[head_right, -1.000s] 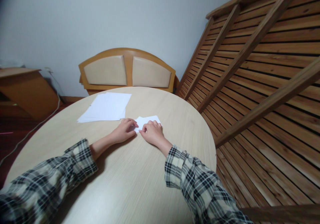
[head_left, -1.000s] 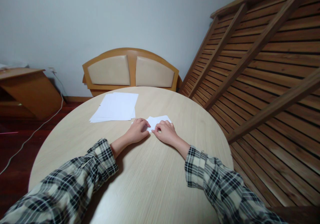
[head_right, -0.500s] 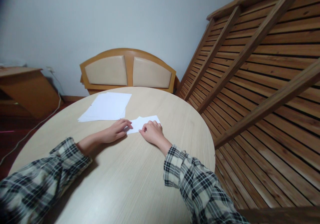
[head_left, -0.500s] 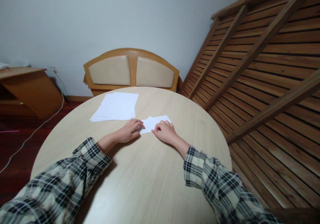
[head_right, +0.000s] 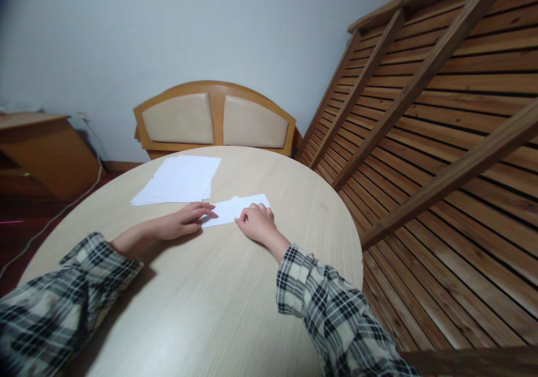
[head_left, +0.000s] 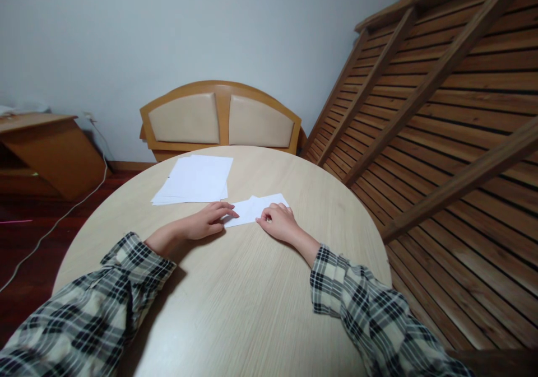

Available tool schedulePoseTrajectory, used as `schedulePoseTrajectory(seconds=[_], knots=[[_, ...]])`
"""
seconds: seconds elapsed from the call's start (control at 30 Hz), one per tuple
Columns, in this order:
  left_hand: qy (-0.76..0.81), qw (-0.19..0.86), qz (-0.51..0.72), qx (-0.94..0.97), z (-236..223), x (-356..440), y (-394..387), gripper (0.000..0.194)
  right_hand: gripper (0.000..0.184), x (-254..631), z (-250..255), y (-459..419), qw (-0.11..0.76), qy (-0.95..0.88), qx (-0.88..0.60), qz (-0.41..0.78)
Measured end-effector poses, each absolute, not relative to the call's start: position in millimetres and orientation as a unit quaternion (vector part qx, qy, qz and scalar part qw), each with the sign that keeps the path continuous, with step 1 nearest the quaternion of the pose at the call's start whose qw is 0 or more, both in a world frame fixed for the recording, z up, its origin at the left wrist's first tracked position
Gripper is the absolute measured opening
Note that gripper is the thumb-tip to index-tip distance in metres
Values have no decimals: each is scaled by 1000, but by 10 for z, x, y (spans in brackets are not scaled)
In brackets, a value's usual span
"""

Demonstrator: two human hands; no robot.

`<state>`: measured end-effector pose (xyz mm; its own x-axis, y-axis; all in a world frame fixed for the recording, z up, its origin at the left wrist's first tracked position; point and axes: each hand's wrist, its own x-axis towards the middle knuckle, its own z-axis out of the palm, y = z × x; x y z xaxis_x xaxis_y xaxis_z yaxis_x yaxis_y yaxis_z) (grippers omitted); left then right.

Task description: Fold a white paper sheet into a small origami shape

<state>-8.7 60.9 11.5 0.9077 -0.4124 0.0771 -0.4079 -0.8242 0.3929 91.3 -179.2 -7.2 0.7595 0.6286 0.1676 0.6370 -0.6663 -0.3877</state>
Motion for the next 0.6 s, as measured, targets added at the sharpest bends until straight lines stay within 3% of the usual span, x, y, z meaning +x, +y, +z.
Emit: schedulePoseTrajectory(seconds=[0.17,0.3,0.6], knots=[[-184,234,23,954,120,-87,623,50,22,918,-69,-1798,214,-346,-914,-9],[-134,237,115,955,92,-57,408,41,22,916,-64,-1795,211,-344,-915,-12],[-257,134,152,945,52,-144,-53,35,25,887,-43,-1788,208,-340,-917,-18]])
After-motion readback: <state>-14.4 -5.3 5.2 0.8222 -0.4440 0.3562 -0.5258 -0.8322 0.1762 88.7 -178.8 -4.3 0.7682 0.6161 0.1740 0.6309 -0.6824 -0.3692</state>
